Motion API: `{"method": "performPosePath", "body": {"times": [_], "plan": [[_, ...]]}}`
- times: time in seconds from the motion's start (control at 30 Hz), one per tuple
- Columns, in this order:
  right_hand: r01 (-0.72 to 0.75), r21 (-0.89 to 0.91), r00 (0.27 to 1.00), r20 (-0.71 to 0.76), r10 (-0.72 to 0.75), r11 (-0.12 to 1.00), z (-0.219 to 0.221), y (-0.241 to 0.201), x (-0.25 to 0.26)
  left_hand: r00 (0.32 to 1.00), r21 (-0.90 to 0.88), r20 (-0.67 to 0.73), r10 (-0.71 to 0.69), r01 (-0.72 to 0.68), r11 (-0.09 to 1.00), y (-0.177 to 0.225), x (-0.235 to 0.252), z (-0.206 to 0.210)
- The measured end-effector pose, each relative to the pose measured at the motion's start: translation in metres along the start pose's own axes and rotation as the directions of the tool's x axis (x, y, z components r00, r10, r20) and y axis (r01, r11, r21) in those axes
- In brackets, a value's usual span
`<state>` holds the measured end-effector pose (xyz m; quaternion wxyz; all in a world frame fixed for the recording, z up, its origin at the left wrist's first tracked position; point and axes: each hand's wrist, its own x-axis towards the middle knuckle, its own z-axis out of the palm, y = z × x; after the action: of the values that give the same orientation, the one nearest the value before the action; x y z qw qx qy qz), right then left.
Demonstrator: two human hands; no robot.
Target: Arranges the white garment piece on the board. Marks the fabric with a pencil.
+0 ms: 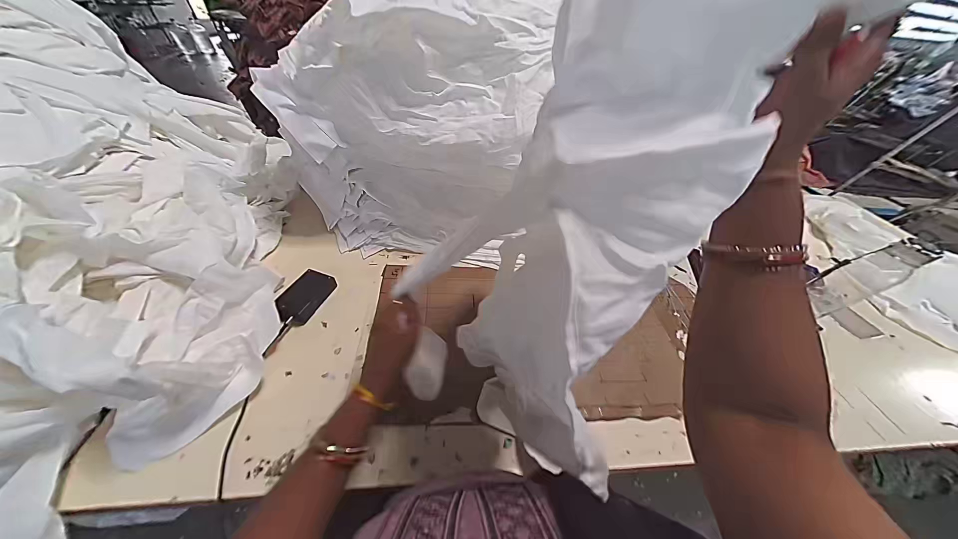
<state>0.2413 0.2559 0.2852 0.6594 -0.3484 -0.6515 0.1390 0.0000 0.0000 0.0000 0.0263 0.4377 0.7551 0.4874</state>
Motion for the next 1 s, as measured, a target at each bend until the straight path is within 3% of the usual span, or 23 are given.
{"method": "performPosePath", "body": {"times": [0.03,0.07,0.1,0.13,0.2,0.23,0.3,0.33,0.4,0.47,0.53,0.6,0.67,0.73,0.77,0.8,0.87,0.9,0.93,1.0], "plan": [[-0.140,0.184,0.990,0.029,0.137,0.973,-0.003,0.033,-0.007,0.990,-0.012,-0.140,-0.030,0.028,1.000,-0.011,0.010,-0.029],[-0.332,0.216,0.942,0.125,0.311,0.918,-0.007,0.070,-0.019,0.976,-0.021,-0.218,-0.019,0.014,1.000,-0.026,0.018,-0.058],[-0.507,0.107,0.843,0.269,0.466,0.855,-0.012,0.106,-0.035,0.975,-0.036,-0.224,-0.005,-0.004,0.999,-0.041,0.022,-0.084],[-0.604,-0.095,0.713,0.378,0.590,0.791,-0.016,0.138,-0.057,0.986,-0.043,-0.166,-0.005,-0.002,0.999,-0.054,0.022,-0.106],[-0.598,-0.447,0.486,0.458,0.744,0.666,-0.022,0.182,-0.103,0.996,-0.061,0.070,-0.063,0.067,0.996,-0.073,0.010,-0.132],[-0.604,-0.496,0.436,0.450,0.779,0.624,-0.027,0.196,-0.126,0.974,-0.069,0.202,-0.107,0.123,0.990,-0.077,0.000,-0.137],[-0.637,-0.426,0.455,0.465,0.759,0.643,-0.044,0.202,-0.182,0.905,-0.091,0.350,-0.243,0.291,0.952,-0.072,-0.029,-0.132],[-0.631,-0.378,0.477,0.499,0.723,0.678,-0.054,0.194,-0.213,0.880,-0.147,0.359,-0.312,0.383,0.912,-0.064,-0.045,-0.126],[-0.544,-0.330,0.487,0.625,0.611,0.771,-0.071,0.167,-0.272,0.876,-0.428,0.268,-0.400,0.481,0.765,-0.051,-0.069,-0.118],[-0.421,-0.297,0.463,0.742,0.485,0.857,-0.078,0.147,-0.331,0.898,-0.677,0.109,-0.426,0.381,0.630,-0.045,-0.075,-0.116],[-0.196,-0.346,0.427,0.812,0.397,0.918,-0.073,0.131,-0.361,0.954,-0.815,-0.010,-0.301,0.167,0.555,-0.034,-0.066,-0.116],[-0.057,-0.423,0.361,0.836,0.413,0.905,-0.053,0.131,-0.357,0.982,-0.840,-0.057,-0.183,0.052,0.540,-0.012,-0.046,-0.112],[0.014,-0.515,0.272,0.827,0.492,0.857,-0.026,0.141,-0.329,0.977,-0.825,-0.097,-0.188,0.027,0.565,0.021,-0.029,-0.098],[0.078,-0.588,0.157,0.805,0.573,0.805,-0.006,0.144,-0.294,0.985,-0.842,-0.047,-0.165,0.049,0.537,0.049,-0.021,-0.075],[0.067,-0.593,0.144,0.802,0.580,0.803,-0.005,0.139,-0.279,0.991,-0.852,0.015,-0.134,0.083,0.517,0.059,-0.020,-0.061],[0.021,-0.548,0.212,0.820,0.532,0.836,-0.009,0.132,-0.267,0.991,-0.845,0.072,-0.114,0.121,0.522,0.066,-0.021,-0.047],[-0.012,-0.266,0.548,0.805,0.229,0.964,-0.029,0.113,-0.264,0.987,-0.811,0.122,-0.106,0.160,0.563,0.077,-0.027,-0.016],[0.087,-0.091,0.699,0.715,0.004,0.992,-0.037,0.104,-0.269,0.988,-0.792,0.126,-0.090,0.155,0.591,0.079,-0.031,-0.002],[0.201,0.035,0.769,0.613,-0.180,0.979,-0.043,0.095,-0.273,0.991,-0.766,0.122,-0.063,0.134,0.628,0.082,-0.036,0.012],[0.415,0.108,0.758,0.507,-0.409,0.903,-0.053,0.083,-0.276,0.989,-0.701,0.138,0.057,0.057,0.711,0.087,-0.046,0.033]]}}
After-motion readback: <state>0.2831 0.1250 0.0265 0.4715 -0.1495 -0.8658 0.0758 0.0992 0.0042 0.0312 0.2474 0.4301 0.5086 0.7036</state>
